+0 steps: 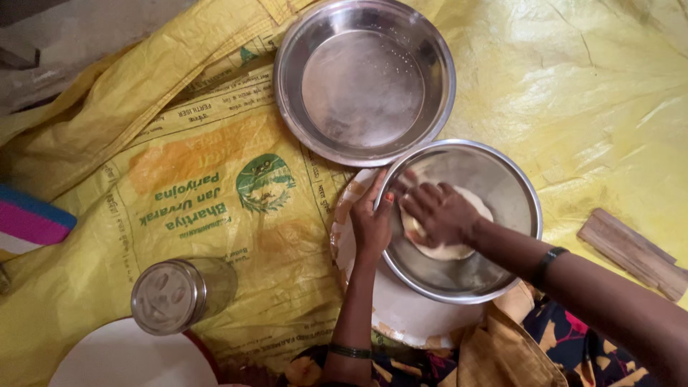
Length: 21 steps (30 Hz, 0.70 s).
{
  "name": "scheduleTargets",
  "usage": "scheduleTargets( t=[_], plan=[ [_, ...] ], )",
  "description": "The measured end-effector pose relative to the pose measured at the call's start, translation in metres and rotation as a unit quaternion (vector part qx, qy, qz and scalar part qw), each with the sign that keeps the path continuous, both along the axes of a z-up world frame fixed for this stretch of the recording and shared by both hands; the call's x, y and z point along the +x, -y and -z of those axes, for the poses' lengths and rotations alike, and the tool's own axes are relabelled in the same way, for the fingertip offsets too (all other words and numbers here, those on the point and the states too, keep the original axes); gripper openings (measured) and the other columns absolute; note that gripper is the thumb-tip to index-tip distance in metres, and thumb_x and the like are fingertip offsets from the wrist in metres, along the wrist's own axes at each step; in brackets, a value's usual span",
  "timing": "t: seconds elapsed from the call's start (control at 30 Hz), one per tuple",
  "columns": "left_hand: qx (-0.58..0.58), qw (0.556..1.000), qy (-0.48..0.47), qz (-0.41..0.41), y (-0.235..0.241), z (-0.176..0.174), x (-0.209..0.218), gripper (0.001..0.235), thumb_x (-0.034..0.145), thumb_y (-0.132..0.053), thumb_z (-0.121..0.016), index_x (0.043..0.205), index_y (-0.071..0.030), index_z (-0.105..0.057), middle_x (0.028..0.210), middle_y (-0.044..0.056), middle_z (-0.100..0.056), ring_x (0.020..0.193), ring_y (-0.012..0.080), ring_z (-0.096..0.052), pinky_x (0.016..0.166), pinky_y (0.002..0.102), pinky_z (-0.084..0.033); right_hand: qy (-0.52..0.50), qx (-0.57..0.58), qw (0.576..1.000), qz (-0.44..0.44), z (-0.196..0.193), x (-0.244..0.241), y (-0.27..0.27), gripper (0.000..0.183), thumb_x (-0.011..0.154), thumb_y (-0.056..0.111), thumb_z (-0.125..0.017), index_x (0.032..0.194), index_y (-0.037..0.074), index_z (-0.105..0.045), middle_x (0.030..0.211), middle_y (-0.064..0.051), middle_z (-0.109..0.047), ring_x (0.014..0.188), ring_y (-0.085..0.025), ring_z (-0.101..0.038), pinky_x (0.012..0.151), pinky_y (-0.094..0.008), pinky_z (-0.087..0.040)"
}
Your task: The person kneads a large ball of dough in a metal bowl, then portions it into small balls and rolls them between their palms. The dough is handled by hand throughout the process.
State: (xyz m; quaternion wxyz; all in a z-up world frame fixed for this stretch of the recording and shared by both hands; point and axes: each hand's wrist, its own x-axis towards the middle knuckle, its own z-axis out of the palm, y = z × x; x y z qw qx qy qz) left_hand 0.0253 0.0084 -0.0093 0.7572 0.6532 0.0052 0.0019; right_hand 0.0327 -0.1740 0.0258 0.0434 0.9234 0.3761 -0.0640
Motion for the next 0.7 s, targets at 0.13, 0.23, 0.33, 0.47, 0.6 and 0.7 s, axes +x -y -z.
scheduleTargets(
  t=[0.13,0.23,0.33,0.47,0.6,0.7],
  plan=[
    [0.016,0.999,-0.017,-0.023,0.003,0.000,0.003,0.050,0.094,0.005,-0.061,0.144,0.001,-0.058,0.138,0.013,-0.068,0.121,0.0152,-0.064,0.103,0.027,-0.048,-0.009,0.122,0.972,0.198,0.006,0.020,0.000,0.040,0.084,0.052,-0.066,0.111,0.023,-0.076,0.130,-0.010,-0.068,0.125,-0.035,-0.062,0.102,-0.051,-0.051],
    [-0.018,0.998,-0.042,-0.030,0.006,0.000,0.006,0.052,0.093,0.008,-0.058,0.145,0.001,-0.059,0.136,0.013,-0.070,0.115,0.0157,-0.064,0.099,0.027,-0.049,-0.052,0.265,0.885,0.379,0.003,0.019,0.006,0.047,0.078,0.053,-0.071,0.106,0.016,-0.079,0.114,-0.011,-0.076,0.103,-0.031,-0.072,0.092,-0.046,-0.055],
    [-0.014,0.995,-0.086,-0.037,0.005,-0.002,0.003,0.053,0.093,0.008,-0.058,0.145,-0.001,-0.060,0.132,0.013,-0.071,0.106,0.0159,-0.063,0.093,0.028,-0.050,-0.210,0.386,0.821,0.364,-0.012,0.011,0.030,0.042,0.093,0.053,-0.063,0.109,0.017,-0.079,0.116,-0.013,-0.074,0.092,-0.028,-0.074,0.084,-0.044,-0.058],
    [0.035,0.998,-0.041,-0.034,0.002,-0.006,0.005,0.050,0.093,0.005,-0.062,0.142,0.000,-0.060,0.132,0.008,-0.070,0.115,0.0106,-0.064,0.099,0.024,-0.048,-0.181,0.388,0.847,0.316,-0.026,-0.013,0.048,0.053,0.099,0.058,-0.048,0.121,0.017,-0.074,0.121,-0.021,-0.070,0.109,-0.035,-0.068,0.095,-0.052,-0.052],
    [0.025,0.999,-0.002,-0.028,0.004,0.000,0.005,0.045,0.098,0.000,-0.065,0.143,0.000,-0.061,0.130,0.010,-0.071,0.114,0.0123,-0.065,0.100,0.026,-0.049,0.035,0.157,0.986,0.051,-0.014,-0.043,0.023,0.072,0.096,0.064,-0.038,0.140,0.012,-0.058,0.153,-0.017,-0.044,0.136,-0.034,-0.043,0.111,-0.060,-0.030],
    [-0.030,0.999,-0.029,-0.028,0.005,0.005,0.007,0.050,0.094,0.002,-0.062,0.145,0.000,-0.060,0.127,0.012,-0.072,0.108,0.0131,-0.064,0.097,0.027,-0.051,0.060,0.128,0.990,0.025,-0.004,-0.061,-0.002,0.073,0.097,0.060,-0.035,0.145,0.007,-0.051,0.156,-0.018,-0.040,0.140,-0.034,-0.038,0.113,-0.062,-0.028]
  ],
)
